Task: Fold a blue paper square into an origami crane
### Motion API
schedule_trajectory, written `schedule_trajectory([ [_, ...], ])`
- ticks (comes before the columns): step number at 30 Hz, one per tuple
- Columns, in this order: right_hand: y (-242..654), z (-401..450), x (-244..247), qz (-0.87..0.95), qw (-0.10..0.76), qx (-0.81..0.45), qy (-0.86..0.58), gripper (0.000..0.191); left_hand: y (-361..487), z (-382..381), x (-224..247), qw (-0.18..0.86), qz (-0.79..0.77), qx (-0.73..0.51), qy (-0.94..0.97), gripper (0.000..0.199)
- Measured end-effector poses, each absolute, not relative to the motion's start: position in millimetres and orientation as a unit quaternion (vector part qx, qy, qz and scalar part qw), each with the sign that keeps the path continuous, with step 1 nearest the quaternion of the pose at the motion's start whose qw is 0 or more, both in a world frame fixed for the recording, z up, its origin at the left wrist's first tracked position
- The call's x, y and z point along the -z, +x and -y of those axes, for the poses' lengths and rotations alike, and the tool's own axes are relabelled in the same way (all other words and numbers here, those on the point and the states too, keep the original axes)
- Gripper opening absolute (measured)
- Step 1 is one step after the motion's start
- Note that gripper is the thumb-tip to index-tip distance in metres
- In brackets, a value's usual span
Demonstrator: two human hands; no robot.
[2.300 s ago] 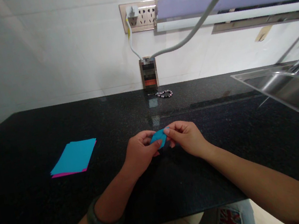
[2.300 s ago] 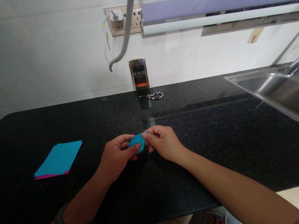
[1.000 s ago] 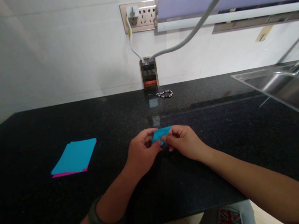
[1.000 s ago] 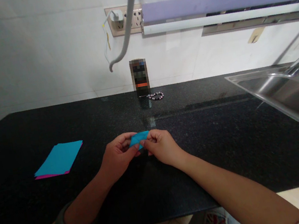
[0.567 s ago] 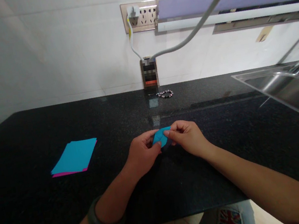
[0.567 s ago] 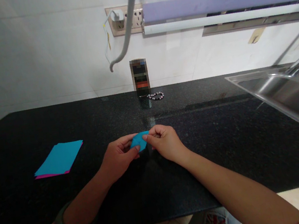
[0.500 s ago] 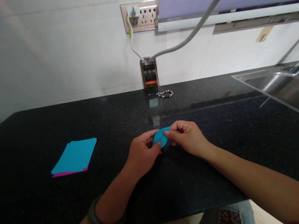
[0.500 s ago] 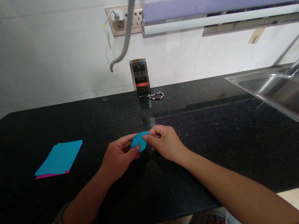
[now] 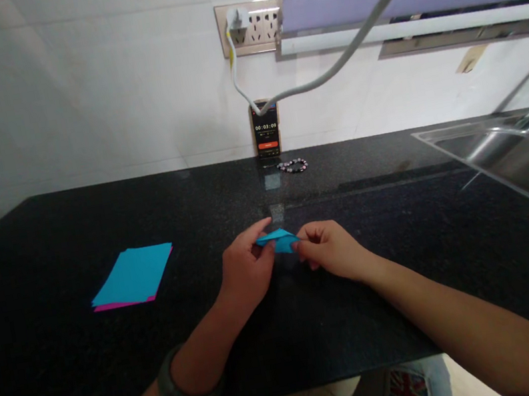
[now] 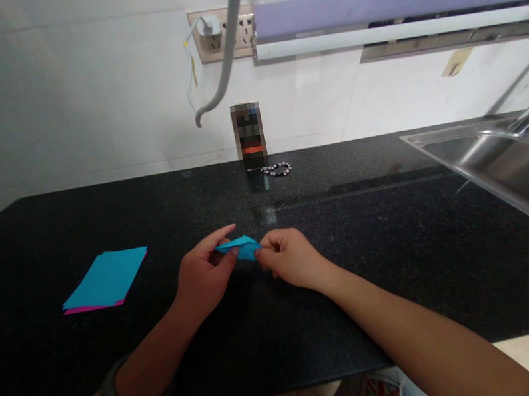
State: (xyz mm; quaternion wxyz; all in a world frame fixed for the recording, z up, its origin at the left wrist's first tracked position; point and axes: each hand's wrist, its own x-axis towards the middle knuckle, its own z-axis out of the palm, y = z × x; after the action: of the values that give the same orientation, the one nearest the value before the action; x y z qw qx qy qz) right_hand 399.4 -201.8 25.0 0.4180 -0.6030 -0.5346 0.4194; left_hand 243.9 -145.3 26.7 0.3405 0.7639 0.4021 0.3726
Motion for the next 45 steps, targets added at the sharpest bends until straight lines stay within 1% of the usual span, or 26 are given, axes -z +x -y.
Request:
schedule_trajectory([
  [2,394,204,-25,0.483,0.426,-0.513,-0.568,0.023,245,145,-28,0.400,-0.403,-0.411,0.713,0.041],
  [4,388,206,-26,0.445,0.442,-0.569,-0.531,0.022,245,145,-28,0.480,-0.387,-0.440,0.653,0.047],
  [5,386,207,-26,0.430,0.451,-0.586,-0.518,0.021,246,145,-28,0.511,-0.378,-0.444,0.632,0.046],
  [8,383,208,-26,0.424,0.454,-0.605,-0.498,0.021,246,145,-27,0.553,-0.358,-0.418,0.626,0.028],
  [10,384,208,-27,0.453,0.456,-0.570,-0.511,0.024,245,146,-27,0.561,-0.354,-0.395,0.635,0.023],
  [11,385,208,-27,0.469,0.469,-0.533,-0.526,0.025,245,146,-27,0.560,-0.361,-0.393,0.634,0.023],
  [13,387,207,-28,0.486,0.512,-0.438,-0.557,0.024,245,147,-27,0.554,-0.384,-0.394,0.625,0.024],
  [15,389,207,-28,0.489,0.546,-0.371,-0.571,0.023,246,148,-27,0.563,-0.395,-0.387,0.614,0.024],
  [17,390,206,-28,0.493,0.549,-0.359,-0.571,0.022,247,148,-27,0.587,-0.388,-0.373,0.605,0.024],
  [19,389,206,-28,0.495,0.537,-0.373,-0.572,0.022,248,149,-27,0.601,-0.377,-0.366,0.602,0.022],
  [27,383,206,-31,0.478,0.525,-0.416,-0.568,0.018,249,151,-25,0.596,-0.380,-0.337,0.623,0.014],
  [30,382,206,-32,0.475,0.521,-0.414,-0.576,0.021,249,151,-25,0.587,-0.380,-0.341,0.628,0.015],
  [33,382,207,-29,0.476,0.519,-0.406,-0.582,0.024,249,152,-27,0.556,-0.392,-0.355,0.641,0.016],
  [37,385,206,-21,0.510,0.475,-0.345,-0.629,0.016,249,156,-31,0.522,-0.386,-0.347,0.677,0.017],
  [41,387,205,-18,0.543,0.423,-0.301,-0.660,0.024,250,162,-30,0.464,-0.377,-0.346,0.723,0.018],
  [43,386,206,-18,0.559,0.407,-0.304,-0.655,0.027,250,163,-29,0.443,-0.380,-0.347,0.734,0.018],
  [45,384,207,-18,0.563,0.401,-0.314,-0.651,0.025,250,163,-29,0.437,-0.385,-0.355,0.732,0.018],
])
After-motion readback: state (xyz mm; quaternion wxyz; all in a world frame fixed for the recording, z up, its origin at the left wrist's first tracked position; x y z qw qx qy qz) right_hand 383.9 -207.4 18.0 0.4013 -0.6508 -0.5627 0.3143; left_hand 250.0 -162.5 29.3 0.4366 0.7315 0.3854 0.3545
